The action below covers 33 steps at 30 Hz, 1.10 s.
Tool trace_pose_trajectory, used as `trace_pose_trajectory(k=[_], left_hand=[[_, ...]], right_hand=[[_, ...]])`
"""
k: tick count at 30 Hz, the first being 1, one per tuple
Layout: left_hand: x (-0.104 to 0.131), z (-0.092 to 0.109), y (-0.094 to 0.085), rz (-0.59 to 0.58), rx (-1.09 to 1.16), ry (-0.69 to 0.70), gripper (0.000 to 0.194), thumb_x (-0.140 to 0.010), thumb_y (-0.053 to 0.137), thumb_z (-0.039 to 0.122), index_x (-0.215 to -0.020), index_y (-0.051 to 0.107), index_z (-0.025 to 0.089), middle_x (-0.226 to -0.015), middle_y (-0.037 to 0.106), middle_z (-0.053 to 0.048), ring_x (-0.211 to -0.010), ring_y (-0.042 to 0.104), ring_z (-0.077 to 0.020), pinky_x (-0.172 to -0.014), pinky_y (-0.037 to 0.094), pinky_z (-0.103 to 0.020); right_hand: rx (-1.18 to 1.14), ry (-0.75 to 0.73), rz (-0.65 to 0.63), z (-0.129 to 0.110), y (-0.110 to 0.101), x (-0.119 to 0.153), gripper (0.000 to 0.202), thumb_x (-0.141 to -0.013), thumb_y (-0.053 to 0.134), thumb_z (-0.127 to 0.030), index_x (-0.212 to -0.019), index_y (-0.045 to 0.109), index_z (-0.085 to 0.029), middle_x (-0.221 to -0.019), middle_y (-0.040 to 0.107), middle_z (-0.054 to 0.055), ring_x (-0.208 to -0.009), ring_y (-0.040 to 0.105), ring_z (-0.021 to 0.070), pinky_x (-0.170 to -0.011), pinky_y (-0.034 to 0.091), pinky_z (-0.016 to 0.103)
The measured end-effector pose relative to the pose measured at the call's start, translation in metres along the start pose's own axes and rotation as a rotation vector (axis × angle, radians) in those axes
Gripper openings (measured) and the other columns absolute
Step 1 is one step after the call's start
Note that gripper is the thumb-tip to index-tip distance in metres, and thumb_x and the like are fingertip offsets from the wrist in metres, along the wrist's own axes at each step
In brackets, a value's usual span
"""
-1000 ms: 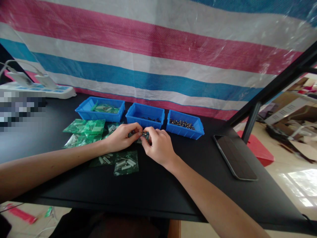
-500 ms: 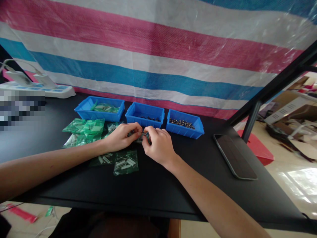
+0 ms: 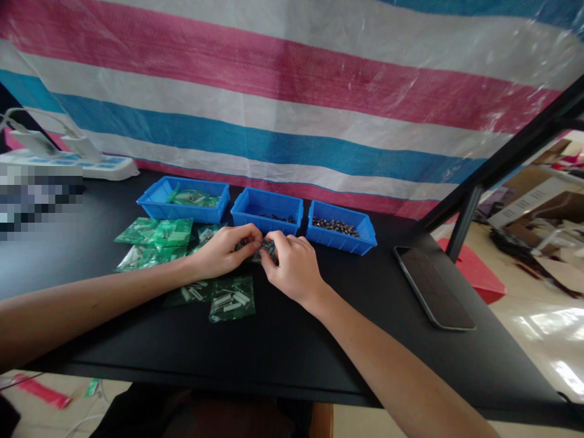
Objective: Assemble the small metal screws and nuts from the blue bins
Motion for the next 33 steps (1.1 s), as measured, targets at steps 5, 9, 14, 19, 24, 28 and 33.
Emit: trace_pose_trajectory(k=[5, 9, 14, 19, 24, 28, 33], left_hand=[[-0.0003, 0.0004, 0.0012, -0.007, -0.017, 0.017, 0.008, -0.079, 0.044, 0.015, -0.077, 0.052, 0.015, -0.066, 0.054, 0.003, -0.060, 0.048, -0.0092, -0.058, 0.037, -0.019], [-0.0001, 0.0015, 0.0005, -0.013, -0.025, 0.019, 0.010, -0.078, 0.043, 0.014, -0.077, 0.052, 0.015, -0.067, 0.054, 0.002, -0.061, 0.048, -0.0095, -0.059, 0.037, -0.020], [0.0004, 0.0016, -0.0004, -0.017, -0.015, 0.005, 0.009, -0.078, 0.043, 0.014, -0.076, 0.051, 0.016, -0.066, 0.053, 0.003, -0.060, 0.048, -0.0095, -0.058, 0.037, -0.020], [0.0006, 0.0013, -0.0007, -0.002, 0.000, -0.006, 0.009, -0.079, 0.043, 0.014, -0.075, 0.051, 0.015, -0.064, 0.052, 0.003, -0.058, 0.047, -0.0087, -0.056, 0.035, -0.019], [0.0011, 0.0007, -0.0014, 0.009, 0.016, -0.021, 0.009, -0.081, 0.043, 0.015, -0.075, 0.050, 0.016, -0.064, 0.052, 0.004, -0.056, 0.047, -0.0080, -0.055, 0.035, -0.018], [0.0011, -0.0016, -0.0010, 0.022, 0.011, -0.033, 0.009, -0.084, 0.042, 0.020, -0.081, 0.050, 0.016, -0.064, 0.052, 0.003, -0.056, 0.047, -0.0087, -0.053, 0.034, -0.019], [0.0014, -0.0031, 0.0000, 0.023, 0.026, -0.018, 0.013, -0.084, 0.043, 0.022, -0.094, 0.049, 0.016, -0.066, 0.054, 0.003, -0.059, 0.050, -0.0098, -0.054, 0.036, -0.019]], right_hand=[[0.050, 0.004, -0.019, -0.0003, 0.0025, -0.0002, 0.004, -0.078, 0.051, -0.019, -0.080, 0.054, -0.019, -0.058, 0.054, -0.002, -0.055, 0.051, 0.0135, -0.060, 0.033, 0.025], [0.055, 0.010, -0.011, -0.0010, 0.0026, 0.0002, 0.005, -0.078, 0.051, -0.020, -0.080, 0.055, -0.018, -0.058, 0.054, -0.002, -0.055, 0.051, 0.0137, -0.060, 0.033, 0.026], [0.051, 0.007, -0.013, -0.0008, 0.0019, -0.0001, 0.006, -0.078, 0.050, -0.020, -0.080, 0.056, -0.018, -0.058, 0.054, -0.002, -0.055, 0.051, 0.0137, -0.061, 0.033, 0.026], [0.024, 0.004, 0.012, 0.0011, 0.0009, 0.0000, 0.010, -0.080, 0.051, -0.021, -0.085, 0.058, -0.017, -0.058, 0.055, -0.001, -0.055, 0.051, 0.0141, -0.062, 0.035, 0.027], [-0.013, 0.003, 0.021, 0.0023, 0.0011, 0.0002, 0.012, -0.082, 0.051, -0.024, -0.086, 0.060, -0.017, -0.059, 0.056, 0.000, -0.055, 0.051, 0.0142, -0.063, 0.037, 0.027], [-0.041, 0.004, 0.028, 0.0034, 0.0015, 0.0006, 0.013, -0.083, 0.051, -0.025, -0.085, 0.060, -0.017, -0.058, 0.056, 0.000, -0.055, 0.051, 0.0142, -0.064, 0.038, 0.027], [-0.057, 0.015, 0.031, 0.0053, 0.0021, 0.0007, 0.014, -0.083, 0.050, -0.025, -0.086, 0.061, -0.016, -0.058, 0.056, 0.000, -0.055, 0.052, 0.0143, -0.064, 0.038, 0.026]])
Point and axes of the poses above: each hand's wrist, its own x-axis away from the middle knuckle, its own y-axis out of the palm, z = x × y, the point moved 4 cm from there along -x, towards the middle knuckle
